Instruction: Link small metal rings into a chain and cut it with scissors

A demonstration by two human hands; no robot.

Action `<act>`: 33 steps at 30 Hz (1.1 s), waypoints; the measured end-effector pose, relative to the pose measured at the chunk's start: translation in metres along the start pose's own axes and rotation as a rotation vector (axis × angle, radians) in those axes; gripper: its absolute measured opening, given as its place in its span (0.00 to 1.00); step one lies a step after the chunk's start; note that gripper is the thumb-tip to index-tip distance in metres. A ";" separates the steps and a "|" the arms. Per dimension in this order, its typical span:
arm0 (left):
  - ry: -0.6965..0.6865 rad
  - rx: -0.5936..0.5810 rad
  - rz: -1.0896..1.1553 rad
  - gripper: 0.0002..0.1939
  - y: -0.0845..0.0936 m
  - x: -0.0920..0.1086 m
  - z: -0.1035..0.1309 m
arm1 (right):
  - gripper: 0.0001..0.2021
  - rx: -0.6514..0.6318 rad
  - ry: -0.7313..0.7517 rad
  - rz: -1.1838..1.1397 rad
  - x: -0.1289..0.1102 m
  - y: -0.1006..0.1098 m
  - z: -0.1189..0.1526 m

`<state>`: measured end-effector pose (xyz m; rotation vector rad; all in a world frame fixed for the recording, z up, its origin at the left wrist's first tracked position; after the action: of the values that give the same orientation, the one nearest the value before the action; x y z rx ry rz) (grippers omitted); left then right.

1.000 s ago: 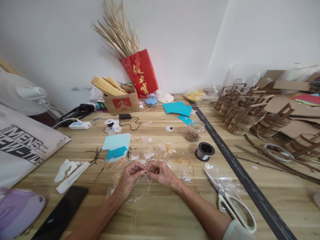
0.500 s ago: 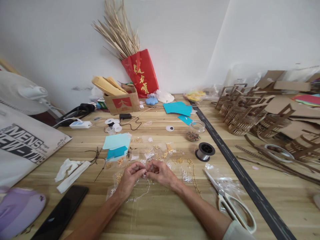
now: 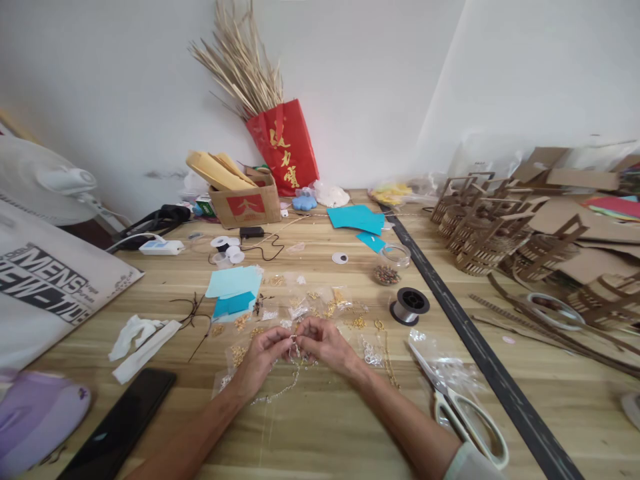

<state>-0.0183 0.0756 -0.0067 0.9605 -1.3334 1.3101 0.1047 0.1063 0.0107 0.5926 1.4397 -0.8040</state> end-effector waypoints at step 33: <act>0.117 -0.029 0.407 0.11 0.007 -0.010 -0.005 | 0.05 0.050 -0.102 1.397 -0.045 0.009 0.119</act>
<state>-0.0229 0.0800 -0.0179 0.5980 -1.5009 1.6189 0.1885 0.0246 0.0620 1.3219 0.6087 0.2528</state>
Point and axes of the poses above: each hand's wrist, its own z-axis away from the middle knuckle, its own y-axis out of the back of the hand, x = y × z, the point moved 6 cm from there along -z, towards the middle knuckle, and after that the axes turned 1 degree about -x, right-handed, at the moved point
